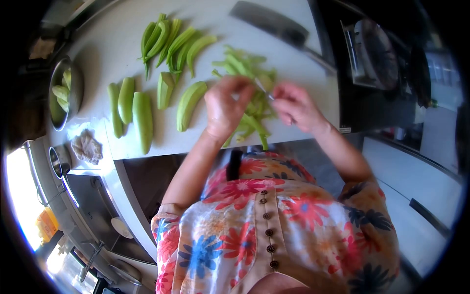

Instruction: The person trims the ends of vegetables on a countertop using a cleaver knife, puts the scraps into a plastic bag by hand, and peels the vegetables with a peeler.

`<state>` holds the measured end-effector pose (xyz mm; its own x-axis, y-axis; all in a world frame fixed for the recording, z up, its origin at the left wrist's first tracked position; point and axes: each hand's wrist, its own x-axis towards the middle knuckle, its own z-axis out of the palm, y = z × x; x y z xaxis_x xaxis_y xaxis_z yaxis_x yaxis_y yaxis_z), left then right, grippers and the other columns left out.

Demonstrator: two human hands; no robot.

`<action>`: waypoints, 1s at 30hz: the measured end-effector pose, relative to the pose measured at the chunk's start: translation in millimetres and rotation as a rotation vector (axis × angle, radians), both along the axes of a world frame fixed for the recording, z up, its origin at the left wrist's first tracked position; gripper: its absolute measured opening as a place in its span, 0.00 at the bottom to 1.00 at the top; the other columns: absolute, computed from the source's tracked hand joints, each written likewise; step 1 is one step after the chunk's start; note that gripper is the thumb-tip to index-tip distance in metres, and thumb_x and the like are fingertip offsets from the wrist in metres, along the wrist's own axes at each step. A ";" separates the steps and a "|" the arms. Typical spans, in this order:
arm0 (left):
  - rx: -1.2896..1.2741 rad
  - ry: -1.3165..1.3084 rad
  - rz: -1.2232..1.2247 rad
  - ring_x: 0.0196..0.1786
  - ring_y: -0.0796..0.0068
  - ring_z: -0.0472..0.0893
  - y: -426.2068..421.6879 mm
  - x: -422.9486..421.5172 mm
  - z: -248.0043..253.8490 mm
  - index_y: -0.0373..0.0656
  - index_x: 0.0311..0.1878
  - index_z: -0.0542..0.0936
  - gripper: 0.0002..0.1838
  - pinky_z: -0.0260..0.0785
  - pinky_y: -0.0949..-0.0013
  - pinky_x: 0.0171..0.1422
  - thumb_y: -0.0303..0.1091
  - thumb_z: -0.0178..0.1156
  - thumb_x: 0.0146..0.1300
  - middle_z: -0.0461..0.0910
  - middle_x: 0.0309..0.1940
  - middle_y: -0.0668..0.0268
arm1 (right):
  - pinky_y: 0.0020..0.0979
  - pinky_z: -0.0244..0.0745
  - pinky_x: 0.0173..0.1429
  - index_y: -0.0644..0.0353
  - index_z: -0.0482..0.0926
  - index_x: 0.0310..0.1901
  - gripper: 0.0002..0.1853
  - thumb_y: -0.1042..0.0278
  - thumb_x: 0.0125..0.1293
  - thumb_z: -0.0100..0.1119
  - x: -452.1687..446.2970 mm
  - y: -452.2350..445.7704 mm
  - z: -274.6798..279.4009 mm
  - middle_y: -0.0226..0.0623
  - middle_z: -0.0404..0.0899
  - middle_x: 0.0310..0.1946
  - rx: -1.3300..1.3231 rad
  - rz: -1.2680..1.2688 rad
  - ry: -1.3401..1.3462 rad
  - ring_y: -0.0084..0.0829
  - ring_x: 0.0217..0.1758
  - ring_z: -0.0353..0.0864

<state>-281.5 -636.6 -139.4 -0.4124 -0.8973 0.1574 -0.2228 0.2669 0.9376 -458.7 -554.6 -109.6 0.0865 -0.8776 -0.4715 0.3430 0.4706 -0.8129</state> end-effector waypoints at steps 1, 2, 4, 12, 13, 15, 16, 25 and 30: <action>-0.038 0.000 0.008 0.30 0.79 0.79 0.0 -0.5 0.4 0.36 0.37 0.81 0.06 0.71 0.76 0.39 0.23 0.64 0.54 0.81 0.29 0.65 | 0.18 0.58 0.18 0.61 0.69 0.38 0.06 0.77 0.62 0.55 0.3 0.1 1.5 0.26 0.68 0.22 0.012 -0.004 -0.040 0.15 0.15 0.63; -0.075 0.000 0.016 0.30 0.78 0.79 -0.2 -1.2 0.7 0.36 0.35 0.81 0.05 0.71 0.75 0.38 0.23 0.64 0.54 0.80 0.28 0.64 | 0.18 0.57 0.18 0.61 0.69 0.38 0.06 0.77 0.62 0.55 0.6 0.3 2.4 0.26 0.67 0.22 0.026 -0.007 -0.065 0.15 0.15 0.63; -0.142 -0.008 0.009 0.29 0.76 0.79 -1.3 -1.5 0.3 0.37 0.34 0.81 0.05 0.71 0.75 0.37 0.23 0.64 0.52 0.80 0.27 0.64 | 0.18 0.57 0.18 0.60 0.69 0.38 0.06 0.77 0.62 0.55 0.4 0.4 3.4 0.26 0.67 0.22 0.053 -0.012 -0.116 0.15 0.15 0.62; 0.051 -0.221 -0.049 0.28 0.79 0.78 -1.2 11.0 -12.6 0.37 0.32 0.80 0.05 0.70 0.75 0.35 0.22 0.60 0.51 0.79 0.27 0.64 | 0.18 0.60 0.20 0.60 0.69 0.38 0.05 0.78 0.62 0.54 -4.4 -0.9 4.8 0.25 0.68 0.23 -0.021 -0.015 -0.078 0.14 0.17 0.62; 0.044 -0.215 -0.047 0.27 0.79 0.78 -0.5 12.0 -13.6 0.37 0.33 0.80 0.05 0.70 0.75 0.34 0.22 0.59 0.51 0.79 0.27 0.64 | 0.17 0.61 0.21 0.60 0.70 0.37 0.05 0.78 0.61 0.54 -6.0 -0.4 6.5 0.25 0.68 0.23 -0.053 -0.028 -0.052 0.14 0.17 0.64; 0.028 -0.204 -0.045 0.26 0.80 0.78 -0.6 13.3 -15.5 0.37 0.33 0.80 0.06 0.70 0.75 0.33 0.22 0.58 0.51 0.79 0.26 0.65 | 0.17 0.64 0.25 0.61 0.70 0.36 0.04 0.78 0.61 0.54 0.2 -1.3 -3.0 0.25 0.70 0.23 -0.170 -0.015 0.341 0.14 0.20 0.67; -0.001 -0.196 -0.038 0.25 0.80 0.77 -1.6 13.9 -15.2 0.37 0.34 0.80 0.06 0.70 0.75 0.32 0.22 0.58 0.51 0.78 0.26 0.65 | 0.16 0.66 0.27 0.62 0.71 0.35 0.03 0.78 0.60 0.54 2.8 -1.0 -9.8 0.25 0.70 0.23 -0.228 -0.007 0.538 0.14 0.21 0.69; -0.221 -0.327 -0.177 0.27 0.66 0.79 -8.9 9.3 10.9 0.45 0.41 0.82 0.11 0.72 0.68 0.34 0.24 0.60 0.53 0.77 0.29 0.62 | 0.31 0.73 0.32 0.60 0.72 0.37 0.09 0.77 0.52 0.58 13.3 -3.4 1.5 0.36 0.76 0.24 -0.375 0.199 1.080 0.33 0.25 0.77; -0.320 -0.364 -0.340 0.31 0.59 0.78 -19.4 9.4 16.0 0.47 0.40 0.82 0.12 0.72 0.61 0.36 0.27 0.62 0.51 0.76 0.29 0.61 | 0.35 0.73 0.33 0.60 0.72 0.36 0.09 0.76 0.52 0.58 11.6 -5.2 4.4 0.39 0.78 0.25 -0.399 0.280 1.082 0.39 0.28 0.79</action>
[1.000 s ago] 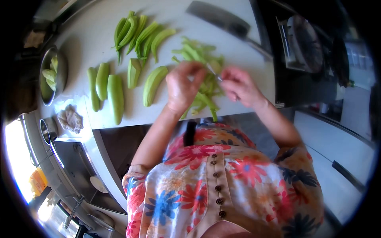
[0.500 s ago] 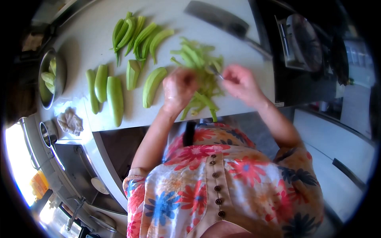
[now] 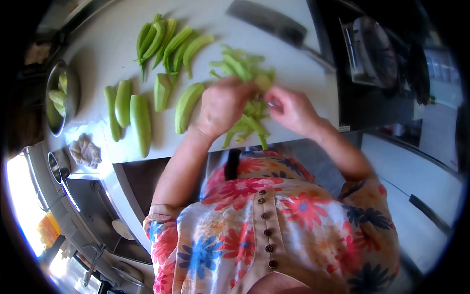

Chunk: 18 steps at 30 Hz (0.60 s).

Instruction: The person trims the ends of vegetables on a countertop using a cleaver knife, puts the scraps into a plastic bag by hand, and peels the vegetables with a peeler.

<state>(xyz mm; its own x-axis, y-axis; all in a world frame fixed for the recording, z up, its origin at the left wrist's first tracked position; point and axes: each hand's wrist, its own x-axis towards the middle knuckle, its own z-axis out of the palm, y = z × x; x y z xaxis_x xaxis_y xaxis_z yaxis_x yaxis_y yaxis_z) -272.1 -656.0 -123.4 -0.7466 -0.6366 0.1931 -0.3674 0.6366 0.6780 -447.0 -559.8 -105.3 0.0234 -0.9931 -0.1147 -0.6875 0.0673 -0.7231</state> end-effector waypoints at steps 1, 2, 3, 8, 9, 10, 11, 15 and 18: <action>-0.023 -0.026 -0.027 0.31 0.59 0.78 -2.0 -0.2 0.0 0.46 0.40 0.82 0.11 0.72 0.61 0.36 0.27 0.62 0.50 0.76 0.28 0.61 | 0.35 0.73 0.33 0.61 0.72 0.36 0.09 0.76 0.52 0.58 -1.2 -0.4 0.2 0.39 0.78 0.25 0.014 0.015 0.005 0.39 0.28 0.79; -0.046 -0.053 -0.054 0.32 0.59 0.78 -4.0 -0.4 -0.1 0.45 0.39 0.82 0.11 0.72 0.61 0.37 0.26 0.62 0.50 0.76 0.28 0.62 | 0.36 0.73 0.33 0.61 0.72 0.36 0.09 0.76 0.52 0.59 -1.8 -0.7 0.7 0.39 0.78 0.25 0.027 0.030 0.010 0.39 0.28 0.79; -0.069 -0.079 -0.080 0.32 0.58 0.78 -5.6 -0.8 -0.4 0.45 0.38 0.81 0.10 0.72 0.61 0.37 0.26 0.62 0.50 0.75 0.28 0.62 | 0.36 0.73 0.33 0.61 0.72 0.36 0.09 0.76 0.52 0.59 -1.8 -1.5 2.9 0.40 0.78 0.25 0.040 0.033 0.005 0.39 0.28 0.79; -0.100 -0.106 -0.064 0.33 0.58 0.78 -1.4 -7.7 -8.3 0.41 0.33 0.79 0.07 0.72 0.61 0.37 0.25 0.60 0.49 0.76 0.29 0.60 | 0.36 0.73 0.33 0.61 0.72 0.35 0.09 0.76 0.51 0.58 -0.7 -1.7 4.7 0.41 0.78 0.26 0.022 0.029 0.030 0.41 0.28 0.79; -0.109 -0.109 -0.050 0.32 0.58 0.78 0.5 -8.8 -9.2 0.40 0.32 0.79 0.06 0.72 0.61 0.37 0.24 0.60 0.48 0.76 0.29 0.60 | 0.36 0.73 0.33 0.61 0.72 0.35 0.09 0.76 0.51 0.58 -0.1 -1.3 3.7 0.41 0.78 0.26 0.022 0.023 0.037 0.41 0.28 0.79; -0.072 -0.086 -0.004 0.32 0.58 0.78 2.0 -8.8 -8.0 0.40 0.31 0.79 0.05 0.72 0.61 0.37 0.23 0.59 0.48 0.76 0.29 0.59 | 0.36 0.73 0.33 0.61 0.72 0.35 0.09 0.76 0.51 0.58 0.3 -1.0 2.9 0.41 0.78 0.26 0.021 0.018 0.044 0.41 0.28 0.79; -0.033 -0.063 0.043 0.31 0.58 0.78 3.4 -8.9 -5.7 0.40 0.30 0.79 0.05 0.72 0.61 0.36 0.22 0.58 0.48 0.76 0.29 0.59 | 0.37 0.73 0.33 0.61 0.72 0.35 0.09 0.76 0.51 0.58 0.0 -0.9 3.1 0.41 0.78 0.26 0.022 0.012 0.052 0.41 0.28 0.79; 0.062 -0.027 0.229 0.28 0.57 0.78 -3.6 -2.5 -14.1 0.39 0.28 0.79 0.05 0.72 0.61 0.34 0.20 0.55 0.47 0.77 0.28 0.57 | 0.35 0.73 0.33 0.61 0.73 0.36 0.09 0.78 0.52 0.58 -6.0 -0.5 3.2 0.40 0.78 0.26 0.036 -0.026 0.059 0.38 0.28 0.79; 0.013 0.003 0.217 0.27 0.58 0.79 -2.2 -2.1 -18.7 0.40 0.29 0.80 0.06 0.72 0.62 0.34 0.22 0.57 0.47 0.77 0.28 0.58 | 0.33 0.74 0.34 0.61 0.73 0.37 0.09 0.79 0.52 0.58 -5.8 -0.2 7.2 0.39 0.78 0.27 0.080 -0.014 0.062 0.35 0.28 0.80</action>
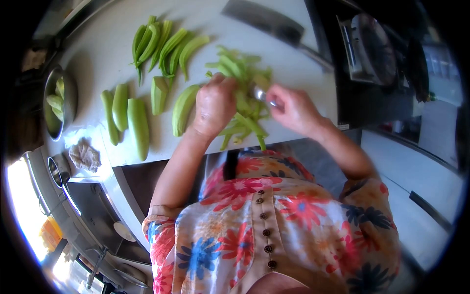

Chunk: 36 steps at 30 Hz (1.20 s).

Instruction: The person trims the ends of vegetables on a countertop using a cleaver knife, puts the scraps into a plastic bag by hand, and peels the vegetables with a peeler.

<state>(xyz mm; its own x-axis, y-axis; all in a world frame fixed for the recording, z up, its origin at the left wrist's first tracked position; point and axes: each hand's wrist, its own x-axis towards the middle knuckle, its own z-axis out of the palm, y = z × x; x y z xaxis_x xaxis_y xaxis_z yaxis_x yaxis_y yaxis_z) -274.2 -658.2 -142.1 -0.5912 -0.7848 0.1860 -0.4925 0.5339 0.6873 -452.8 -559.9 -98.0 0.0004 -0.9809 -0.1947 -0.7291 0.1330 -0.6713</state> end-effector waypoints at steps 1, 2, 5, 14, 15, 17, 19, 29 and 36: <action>0.012 -0.020 -0.006 0.28 0.59 0.79 0.3 0.4 0.9 0.41 0.31 0.81 0.06 0.72 0.64 0.35 0.24 0.59 0.47 0.78 0.28 0.59 | 0.35 0.74 0.34 0.61 0.72 0.36 0.09 0.78 0.52 0.58 0.8 -0.5 0.2 0.40 0.78 0.27 0.002 0.007 -0.004 0.38 0.28 0.79; 0.051 -0.006 -0.006 0.28 0.59 0.80 0.8 0.0 2.5 0.41 0.31 0.81 0.06 0.73 0.64 0.35 0.25 0.59 0.47 0.79 0.29 0.59 | 0.37 0.74 0.34 0.61 0.72 0.35 0.09 0.76 0.51 0.58 1.5 -1.0 0.3 0.40 0.78 0.28 0.004 0.014 -0.007 0.41 0.28 0.79; 0.124 0.000 -0.009 0.29 0.60 0.80 4.3 -4.7 9.8 0.41 0.32 0.81 0.06 0.73 0.64 0.36 0.27 0.60 0.48 0.79 0.29 0.60 | 0.38 0.74 0.34 0.60 0.72 0.36 0.09 0.77 0.51 0.57 3.2 -1.6 0.5 0.39 0.79 0.29 -0.056 0.036 0.014 0.41 0.28 0.79; 0.110 -0.070 0.006 0.27 0.59 0.81 9.9 -4.2 2.3 0.39 0.30 0.80 0.06 0.73 0.63 0.35 0.31 0.62 0.49 0.80 0.24 0.58 | 0.38 0.74 0.32 0.57 0.70 0.37 0.11 0.77 0.51 0.57 8.5 0.6 -8.9 0.38 0.78 0.31 -0.169 0.091 0.110 0.41 0.29 0.79; 0.099 -0.089 0.006 0.27 0.59 0.81 10.3 -4.5 2.2 0.39 0.29 0.80 0.06 0.73 0.63 0.35 0.32 0.62 0.49 0.80 0.23 0.58 | 0.38 0.74 0.32 0.57 0.70 0.37 0.11 0.77 0.51 0.57 9.8 1.0 -8.7 0.38 0.78 0.31 -0.175 0.093 0.124 0.41 0.29 0.79; 0.100 -0.134 0.023 0.26 0.57 0.80 9.7 -4.6 1.8 0.39 0.27 0.80 0.06 0.73 0.62 0.34 0.32 0.62 0.49 0.80 0.21 0.58 | 0.38 0.74 0.32 0.57 0.70 0.37 0.11 0.78 0.51 0.56 12.8 2.1 -8.5 0.38 0.78 0.31 -0.190 0.098 0.151 0.41 0.29 0.79; 0.124 -0.185 0.052 0.25 0.56 0.80 8.3 -5.7 1.6 0.39 0.25 0.80 0.06 0.73 0.61 0.33 0.32 0.61 0.50 0.79 0.20 0.57 | 0.39 0.74 0.31 0.57 0.70 0.37 0.11 0.78 0.51 0.56 14.9 2.8 -7.2 0.38 0.78 0.31 -0.192 0.063 0.125 0.41 0.29 0.79; 0.471 0.104 -0.032 0.21 0.70 0.80 14.4 1.7 15.9 0.36 0.29 0.80 0.06 0.71 0.69 0.29 0.29 0.59 0.54 0.79 0.18 0.63 | 0.34 0.71 0.28 0.59 0.70 0.41 0.14 0.79 0.52 0.58 10.0 5.4 -9.6 0.37 0.76 0.24 -0.175 -0.054 0.040 0.35 0.22 0.77; 0.371 0.004 -0.084 0.25 0.75 0.80 28.8 50.0 -8.8 0.36 0.35 0.80 0.06 0.72 0.74 0.31 0.21 0.59 0.53 0.80 0.26 0.62 | 0.19 0.59 0.24 0.63 0.65 0.48 0.15 0.77 0.59 0.53 7.2 49.6 -26.5 0.24 0.70 0.19 0.311 -0.087 -0.756 0.13 0.20 0.65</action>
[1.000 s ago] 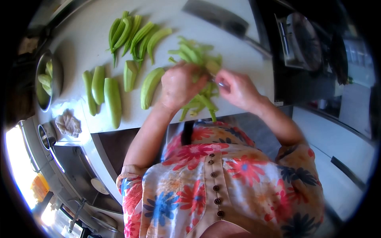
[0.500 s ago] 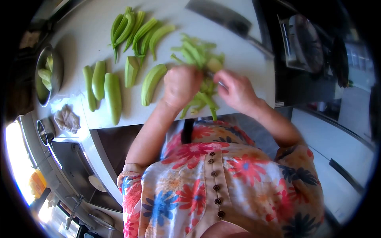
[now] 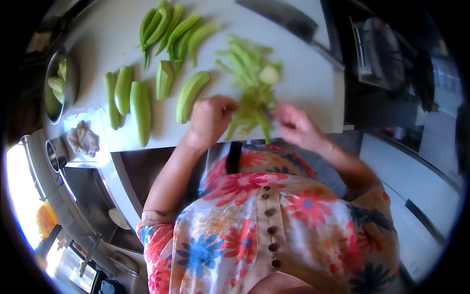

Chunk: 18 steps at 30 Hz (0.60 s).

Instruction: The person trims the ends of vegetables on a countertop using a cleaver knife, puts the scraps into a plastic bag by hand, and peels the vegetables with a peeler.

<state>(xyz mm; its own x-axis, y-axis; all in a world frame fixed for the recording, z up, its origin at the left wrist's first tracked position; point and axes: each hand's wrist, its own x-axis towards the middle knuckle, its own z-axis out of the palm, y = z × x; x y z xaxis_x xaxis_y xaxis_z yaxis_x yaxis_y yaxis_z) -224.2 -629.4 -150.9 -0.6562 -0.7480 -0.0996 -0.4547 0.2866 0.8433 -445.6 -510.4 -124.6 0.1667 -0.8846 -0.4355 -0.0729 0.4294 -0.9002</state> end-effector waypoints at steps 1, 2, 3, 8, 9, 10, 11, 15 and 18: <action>-0.012 0.019 -0.048 0.26 0.75 0.80 5.1 5.4 2.9 0.36 0.35 0.80 0.06 0.72 0.74 0.31 0.21 0.59 0.52 0.79 0.27 0.61 | 0.20 0.61 0.26 0.64 0.64 0.49 0.15 0.76 0.61 0.52 7.6 1.6 10.9 0.25 0.71 0.20 0.219 -0.004 -0.138 0.15 0.21 0.67; -0.023 0.040 -0.095 0.26 0.75 0.80 10.7 9.4 5.5 0.36 0.35 0.81 0.06 0.72 0.74 0.31 0.21 0.60 0.52 0.79 0.28 0.60 | 0.21 0.64 0.29 0.64 0.64 0.50 0.15 0.75 0.63 0.51 9.7 6.7 4.1 0.28 0.73 0.21 0.188 0.062 -0.192 0.17 0.23 0.70; -0.001 -0.010 -0.129 0.32 0.68 0.80 18.7 11.9 4.2 0.37 0.36 0.80 0.08 0.73 0.69 0.35 0.22 0.63 0.50 0.77 0.33 0.59 | 0.21 0.65 0.30 0.64 0.64 0.50 0.15 0.75 0.63 0.51 14.8 10.2 -0.8 0.29 0.74 0.21 0.162 0.093 -0.171 0.17 0.24 0.71; -0.326 -0.061 -0.206 0.42 0.57 0.75 26.0 -1.2 -3.4 0.41 0.39 0.78 0.15 0.71 0.60 0.46 0.28 0.67 0.44 0.72 0.38 0.59 | 0.23 0.70 0.39 0.63 0.64 0.52 0.15 0.74 0.66 0.51 19.6 3.3 -28.2 0.31 0.79 0.27 -0.110 0.129 0.096 0.18 0.34 0.77; -0.377 -0.059 -0.185 0.42 0.57 0.75 19.0 -6.0 -8.5 0.41 0.39 0.78 0.15 0.71 0.60 0.46 0.27 0.66 0.45 0.72 0.38 0.59 | 0.23 0.72 0.41 0.62 0.65 0.52 0.14 0.75 0.66 0.51 18.4 -4.0 -26.8 0.32 0.81 0.30 -0.152 0.092 0.106 0.19 0.36 0.78; -0.428 -0.056 -0.163 0.41 0.57 0.75 12.0 -10.4 -10.7 0.41 0.39 0.78 0.14 0.71 0.60 0.45 0.27 0.66 0.46 0.73 0.38 0.59 | 0.23 0.73 0.41 0.63 0.66 0.52 0.14 0.76 0.66 0.52 12.9 -12.2 -29.9 0.34 0.81 0.31 -0.097 0.037 0.079 0.20 0.37 0.79; -0.493 -0.056 -0.139 0.43 0.57 0.77 6.4 -12.8 -10.2 0.41 0.41 0.78 0.14 0.73 0.61 0.45 0.25 0.63 0.48 0.74 0.44 0.57 | 0.23 0.73 0.41 0.63 0.66 0.53 0.14 0.76 0.66 0.52 8.4 -20.8 -26.6 0.34 0.81 0.32 -0.159 0.020 0.130 0.20 0.37 0.79; -0.373 -0.066 -0.122 0.45 0.57 0.81 4.1 -4.8 13.8 0.42 0.46 0.77 0.18 0.76 0.61 0.43 0.18 0.55 0.50 0.71 0.56 0.53 | 0.22 0.73 0.39 0.65 0.66 0.56 0.18 0.80 0.65 0.50 -1.0 -33.9 -12.7 0.36 0.81 0.34 -0.273 0.013 0.198 0.20 0.36 0.78; -0.380 -0.079 -0.050 0.42 0.58 0.80 3.7 3.8 32.6 0.42 0.46 0.77 0.19 0.76 0.62 0.43 0.17 0.54 0.49 0.74 0.49 0.57 | 0.20 0.71 0.37 0.65 0.65 0.57 0.18 0.81 0.65 0.49 -0.7 -35.5 -5.4 0.35 0.81 0.35 -0.203 -0.022 0.114 0.19 0.35 0.76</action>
